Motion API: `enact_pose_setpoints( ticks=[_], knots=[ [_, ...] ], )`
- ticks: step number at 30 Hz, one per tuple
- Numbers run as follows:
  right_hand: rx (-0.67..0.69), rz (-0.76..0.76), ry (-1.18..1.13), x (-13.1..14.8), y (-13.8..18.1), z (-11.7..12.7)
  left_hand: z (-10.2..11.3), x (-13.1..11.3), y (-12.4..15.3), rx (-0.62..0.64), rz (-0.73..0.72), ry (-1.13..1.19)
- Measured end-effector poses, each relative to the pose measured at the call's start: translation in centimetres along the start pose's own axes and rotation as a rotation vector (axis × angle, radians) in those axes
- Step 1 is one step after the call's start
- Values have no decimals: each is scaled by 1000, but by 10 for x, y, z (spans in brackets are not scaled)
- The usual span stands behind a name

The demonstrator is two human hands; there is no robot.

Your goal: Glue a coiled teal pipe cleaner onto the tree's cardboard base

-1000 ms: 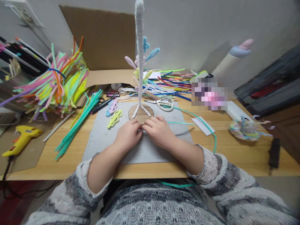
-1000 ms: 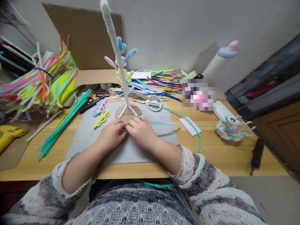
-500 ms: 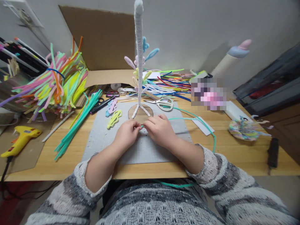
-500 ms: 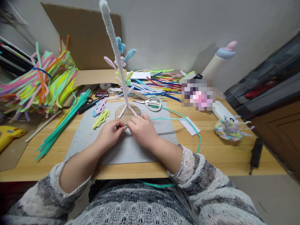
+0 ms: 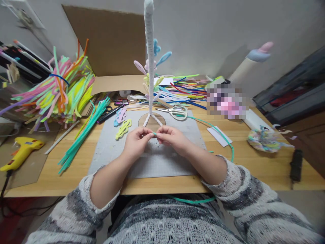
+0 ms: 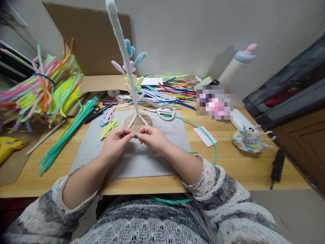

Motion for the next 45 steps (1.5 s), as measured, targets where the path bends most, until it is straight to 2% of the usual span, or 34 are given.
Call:
enact_pose_setpoints(
  ticks=[3, 7, 17, 21, 24, 28, 30, 32, 35, 37, 41, 45],
  knots=[
    [28, -80, -155, -3, 0, -1, 0, -10, 2, -10, -81, -107],
    [49, -132, -232, -5, 1, -2, 0, -17, 5, -36, -135, -165],
    [204, -230, -455, -13, 3, -18, -5, 1, 1, -5, 36, 256],
    [78, -165, -418, -15, 0, -13, -9, 13, -1, 19, 146, 391],
    [-13, -120, -383, -14, -1, -8, -17, 20, -1, 84, 243, 508],
    [1, -136, -393, -12, -2, -7, -21, 19, -1, 162, 264, 549],
    [4, -153, -353, -12, -2, -5, -16, 15, -2, 151, 213, 442],
    [-40, -150, -225, -12, -2, 1, -10, 7, -2, 144, 107, 209],
    [-145, -56, 117, -5, -1, 12, -5, -8, -1, 118, -110, -226],
    [-183, 28, 361, 1, 0, 13, -6, -15, 0, 105, -225, -425],
    [-181, 83, 697, 4, 3, 9, -12, -16, 2, 167, -335, -610],
    [-167, 85, 855, 6, 6, 5, -15, -12, 4, 189, -375, -743]
  ],
)
Point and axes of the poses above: each hand's wrist, its own y-axis away from the middle knuckle, its own z-axis out of the back of the hand, x = y × z, the point moved 7 cm from there along -y, towards the middle knuckle, and after that the axes turned 5 degrees about x, right-handed, at the moved point
